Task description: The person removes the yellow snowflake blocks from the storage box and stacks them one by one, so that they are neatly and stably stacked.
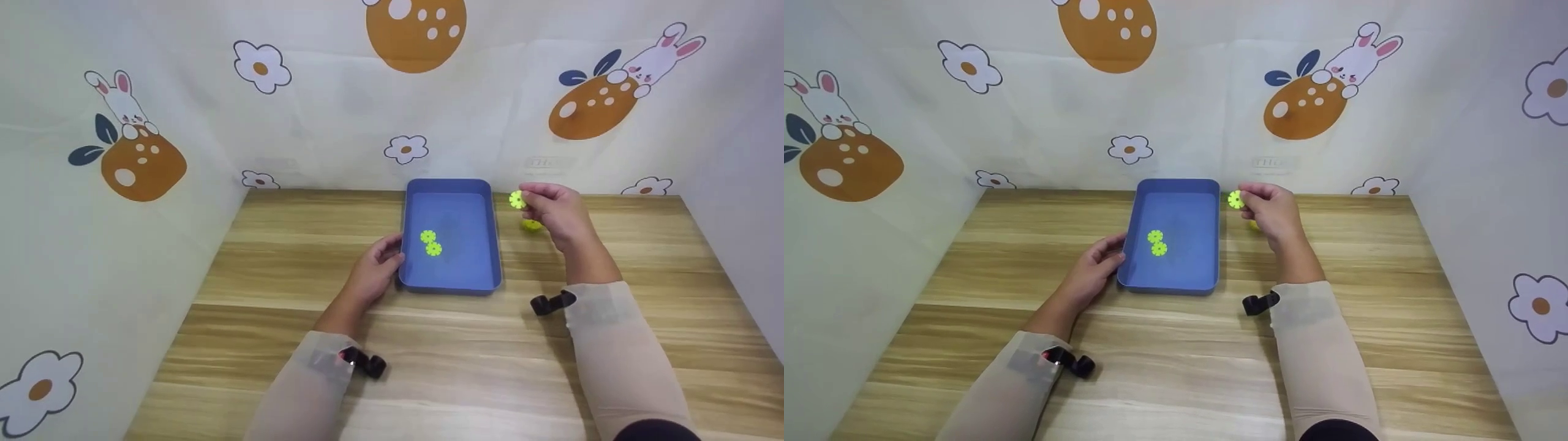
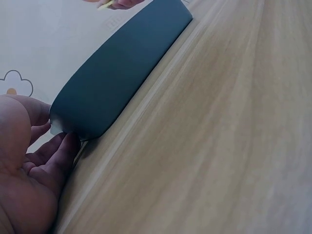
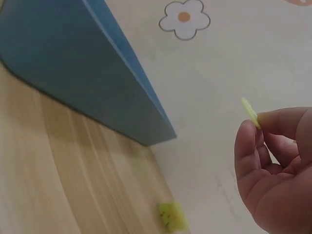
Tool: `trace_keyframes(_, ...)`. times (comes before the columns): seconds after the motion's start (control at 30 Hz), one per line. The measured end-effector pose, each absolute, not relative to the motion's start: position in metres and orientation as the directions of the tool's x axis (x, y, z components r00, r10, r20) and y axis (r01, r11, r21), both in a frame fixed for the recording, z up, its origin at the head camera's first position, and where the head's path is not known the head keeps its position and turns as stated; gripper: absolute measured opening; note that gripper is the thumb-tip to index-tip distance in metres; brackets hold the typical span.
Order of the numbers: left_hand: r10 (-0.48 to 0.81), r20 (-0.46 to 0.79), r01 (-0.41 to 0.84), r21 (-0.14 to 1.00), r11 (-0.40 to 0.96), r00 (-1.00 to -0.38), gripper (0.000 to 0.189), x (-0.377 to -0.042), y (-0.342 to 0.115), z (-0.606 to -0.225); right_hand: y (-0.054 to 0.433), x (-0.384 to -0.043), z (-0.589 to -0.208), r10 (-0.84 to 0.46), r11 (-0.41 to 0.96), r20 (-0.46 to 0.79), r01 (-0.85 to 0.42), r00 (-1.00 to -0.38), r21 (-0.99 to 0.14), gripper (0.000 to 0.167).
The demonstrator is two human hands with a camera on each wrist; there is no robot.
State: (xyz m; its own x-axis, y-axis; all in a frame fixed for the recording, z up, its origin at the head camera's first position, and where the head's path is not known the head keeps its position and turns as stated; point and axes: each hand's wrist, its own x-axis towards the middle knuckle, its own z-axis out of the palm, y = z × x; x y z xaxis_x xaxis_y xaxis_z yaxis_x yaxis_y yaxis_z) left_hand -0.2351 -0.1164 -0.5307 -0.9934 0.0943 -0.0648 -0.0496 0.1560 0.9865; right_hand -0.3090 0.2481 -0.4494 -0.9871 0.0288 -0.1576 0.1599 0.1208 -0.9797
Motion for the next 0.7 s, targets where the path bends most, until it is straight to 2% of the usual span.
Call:
trace_keyframes(0.13,0.091,-0.078,-0.061,0.983,0.171,-0.993,0.049,-0.235,-0.117,-0.531,0.260,-0.314,-0.458,0.061,0.193,-0.197,0.205,-0.979,-0.960,0.041)
trace_keyframes(0.33,0.088,-0.085,-0.070,0.984,0.164,-0.992,0.048,-0.234,-0.116,-0.528,0.274,-0.320,-0.472,0.096,0.216,-0.234,0.250,-0.967,-0.944,0.038)
trace_keyframes(0.53,0.092,-0.077,-0.061,0.984,0.169,-0.993,0.049,-0.235,-0.116,-0.528,0.285,-0.323,-0.482,0.099,0.173,-0.286,0.299,-0.953,-0.938,0.035)
trace_keyframes(0.7,0.103,-0.042,-0.025,0.987,0.158,-0.994,0.049,-0.234,-0.117,-0.528,0.292,-0.323,-0.489,0.077,0.140,-0.306,0.314,-0.949,-0.939,0.039)
